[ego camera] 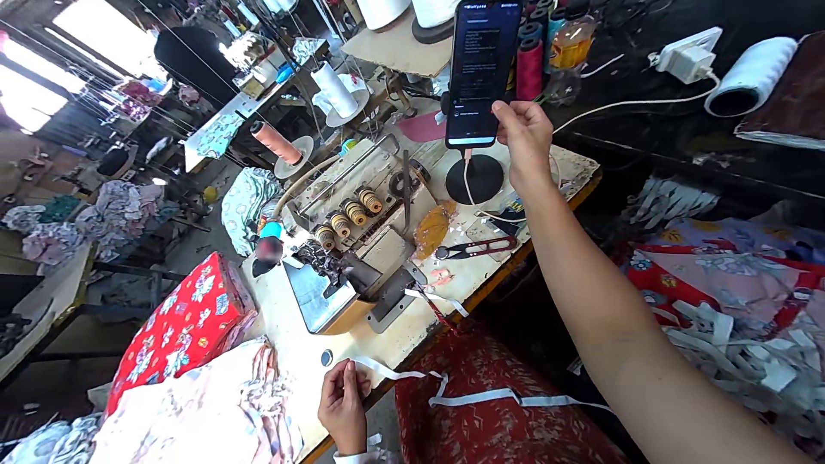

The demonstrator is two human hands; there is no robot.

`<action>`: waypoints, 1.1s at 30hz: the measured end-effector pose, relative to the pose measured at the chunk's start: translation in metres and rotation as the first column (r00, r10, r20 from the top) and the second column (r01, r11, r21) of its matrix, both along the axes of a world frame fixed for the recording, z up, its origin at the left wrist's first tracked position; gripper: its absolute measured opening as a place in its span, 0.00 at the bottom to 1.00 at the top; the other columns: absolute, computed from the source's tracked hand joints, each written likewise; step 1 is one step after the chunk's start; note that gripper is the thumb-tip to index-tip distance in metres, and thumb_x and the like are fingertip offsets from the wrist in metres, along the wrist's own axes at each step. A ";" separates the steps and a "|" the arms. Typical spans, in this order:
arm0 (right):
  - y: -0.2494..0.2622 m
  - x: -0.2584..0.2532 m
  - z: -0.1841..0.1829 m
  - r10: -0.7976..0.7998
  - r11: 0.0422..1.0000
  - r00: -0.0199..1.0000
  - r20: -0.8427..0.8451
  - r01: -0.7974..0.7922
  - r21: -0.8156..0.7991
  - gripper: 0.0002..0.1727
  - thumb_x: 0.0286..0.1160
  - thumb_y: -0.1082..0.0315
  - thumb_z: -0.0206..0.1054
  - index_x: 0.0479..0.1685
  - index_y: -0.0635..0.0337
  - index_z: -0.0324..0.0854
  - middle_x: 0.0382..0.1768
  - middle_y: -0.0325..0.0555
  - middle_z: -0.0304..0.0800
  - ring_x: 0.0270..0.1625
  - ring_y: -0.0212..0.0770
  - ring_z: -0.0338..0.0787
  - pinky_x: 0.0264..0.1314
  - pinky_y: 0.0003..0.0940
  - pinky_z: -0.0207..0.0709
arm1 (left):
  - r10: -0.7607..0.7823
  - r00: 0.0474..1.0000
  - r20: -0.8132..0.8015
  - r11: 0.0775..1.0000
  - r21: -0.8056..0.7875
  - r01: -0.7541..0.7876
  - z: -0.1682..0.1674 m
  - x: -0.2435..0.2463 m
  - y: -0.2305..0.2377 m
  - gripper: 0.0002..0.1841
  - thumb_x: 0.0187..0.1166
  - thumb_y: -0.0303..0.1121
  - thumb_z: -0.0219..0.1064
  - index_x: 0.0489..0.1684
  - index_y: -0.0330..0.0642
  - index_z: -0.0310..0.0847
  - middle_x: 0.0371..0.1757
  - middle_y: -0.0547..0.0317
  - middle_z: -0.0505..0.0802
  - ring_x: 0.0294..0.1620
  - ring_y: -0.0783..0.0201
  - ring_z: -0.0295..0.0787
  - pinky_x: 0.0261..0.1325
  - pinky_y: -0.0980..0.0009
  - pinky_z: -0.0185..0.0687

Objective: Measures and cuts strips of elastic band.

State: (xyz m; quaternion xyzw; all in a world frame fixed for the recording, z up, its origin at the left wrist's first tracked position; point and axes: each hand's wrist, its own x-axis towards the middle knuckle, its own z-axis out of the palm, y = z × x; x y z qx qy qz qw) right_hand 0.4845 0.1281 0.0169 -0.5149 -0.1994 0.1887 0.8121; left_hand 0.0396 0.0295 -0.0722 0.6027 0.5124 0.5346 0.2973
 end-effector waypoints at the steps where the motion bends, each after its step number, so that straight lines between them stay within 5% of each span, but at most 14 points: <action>1: 0.000 0.000 0.000 0.003 1.000 1.000 0.000 -0.003 -0.002 0.14 0.80 0.61 0.70 0.52 0.62 0.78 0.33 0.35 0.83 0.33 0.25 0.82 0.43 0.23 0.77 | 0.002 1.000 -0.001 1.000 -0.001 -0.002 0.000 0.000 0.000 0.06 0.80 0.21 0.62 0.46 0.32 0.84 0.24 0.74 0.91 0.21 0.80 0.88 0.27 0.81 0.89; 7: -0.038 -0.018 -0.008 0.033 0.999 0.998 -0.052 -0.033 -0.002 0.29 0.95 0.51 0.43 0.77 0.65 0.69 0.58 0.47 0.86 0.56 0.36 0.87 0.59 0.33 0.79 | -0.086 0.995 -0.055 0.996 0.020 0.087 -0.003 -0.002 -0.003 0.05 0.77 0.22 0.65 0.43 0.31 0.86 0.27 0.73 0.91 0.24 0.84 0.86 0.31 0.85 0.86; 10: -0.086 -0.072 -0.017 0.155 0.988 0.978 0.138 -0.155 -0.013 0.30 0.96 0.51 0.35 0.76 0.67 0.67 0.57 0.44 0.86 0.59 0.30 0.85 0.65 0.32 0.78 | -0.255 0.954 -0.160 0.964 0.030 0.263 0.010 -0.002 -0.015 0.05 0.76 0.23 0.67 0.41 0.33 0.88 0.35 0.70 0.93 0.33 0.84 0.89 0.42 0.84 0.88; 12: -0.113 -0.127 -0.021 0.362 0.932 0.903 0.230 -0.352 -0.086 0.25 0.94 0.62 0.43 0.65 0.75 0.76 0.54 0.52 0.90 0.57 0.34 0.88 0.65 0.35 0.81 | -0.386 0.884 -0.263 0.916 0.004 0.401 0.024 0.003 -0.026 0.05 0.78 0.28 0.69 0.41 0.36 0.89 0.39 0.67 0.93 0.39 0.83 0.90 0.47 0.84 0.88; 13: -0.125 -0.154 -0.022 0.540 0.842 0.809 0.232 -0.517 -0.155 0.22 0.92 0.66 0.47 0.61 0.77 0.80 0.54 0.56 0.91 0.58 0.36 0.90 0.67 0.35 0.81 | -0.427 0.850 -0.309 0.895 -0.008 0.447 0.031 0.007 -0.031 0.06 0.78 0.29 0.70 0.41 0.35 0.90 0.40 0.64 0.94 0.40 0.83 0.89 0.48 0.84 0.87; 15: -0.144 -0.199 -0.023 0.857 0.515 0.484 0.176 -0.790 -0.332 0.22 0.92 0.63 0.53 0.68 0.73 0.82 0.61 0.60 0.90 0.64 0.44 0.90 0.73 0.39 0.78 | -0.445 0.830 -0.335 0.883 -0.012 0.469 0.044 0.011 -0.038 0.07 0.77 0.29 0.70 0.40 0.34 0.90 0.39 0.62 0.94 0.38 0.82 0.89 0.45 0.85 0.87; 17: -0.155 -0.235 -0.031 0.968 0.252 0.225 0.115 -0.894 -0.371 0.22 0.91 0.63 0.56 0.72 0.71 0.80 0.56 0.64 0.91 0.56 0.51 0.92 0.66 0.45 0.81 | -0.415 0.856 -0.309 0.899 0.005 0.438 0.052 0.007 -0.042 0.06 0.75 0.28 0.70 0.41 0.34 0.90 0.38 0.65 0.94 0.37 0.83 0.90 0.45 0.84 0.88; 19: -0.163 -0.256 -0.038 0.989 0.139 0.110 0.103 -0.929 -0.342 0.22 0.92 0.64 0.55 0.73 0.72 0.78 0.46 0.64 0.91 0.40 0.49 0.90 0.51 0.42 0.83 | -0.384 0.891 -0.244 0.918 0.002 0.396 0.057 -0.002 -0.048 0.06 0.74 0.24 0.71 0.43 0.34 0.90 0.38 0.69 0.94 0.36 0.83 0.90 0.43 0.83 0.89; 23: -0.164 -0.265 -0.036 0.998 0.054 0.041 0.044 -0.940 -0.337 0.21 0.91 0.67 0.57 0.76 0.69 0.74 0.46 0.60 0.89 0.30 0.40 0.85 0.37 0.34 0.81 | -0.362 0.916 -0.171 0.932 -0.103 0.349 0.057 -0.022 -0.070 0.07 0.74 0.19 0.69 0.44 0.37 0.90 0.35 0.74 0.96 0.33 0.82 0.92 0.42 0.81 0.91; 28: -0.166 -0.269 -0.041 0.984 0.116 0.047 0.174 -0.901 -0.417 0.17 0.84 0.68 0.65 0.62 0.74 0.82 0.46 0.64 0.90 0.46 0.50 0.88 0.56 0.44 0.79 | -0.331 0.910 -0.251 0.944 -0.078 0.321 0.050 -0.034 -0.080 0.06 0.71 0.18 0.70 0.42 0.29 0.89 0.40 0.66 0.95 0.39 0.84 0.91 0.50 0.82 0.89; 33: -0.171 -0.266 -0.038 0.976 0.165 0.103 0.192 -0.926 -0.341 0.17 0.84 0.68 0.65 0.61 0.74 0.83 0.45 0.61 0.90 0.44 0.42 0.87 0.53 0.34 0.78 | -0.383 0.908 -0.168 0.923 -0.044 0.382 0.058 -0.031 -0.076 0.07 0.75 0.25 0.72 0.46 0.46 0.92 0.49 0.73 0.95 0.49 0.80 0.92 0.56 0.79 0.89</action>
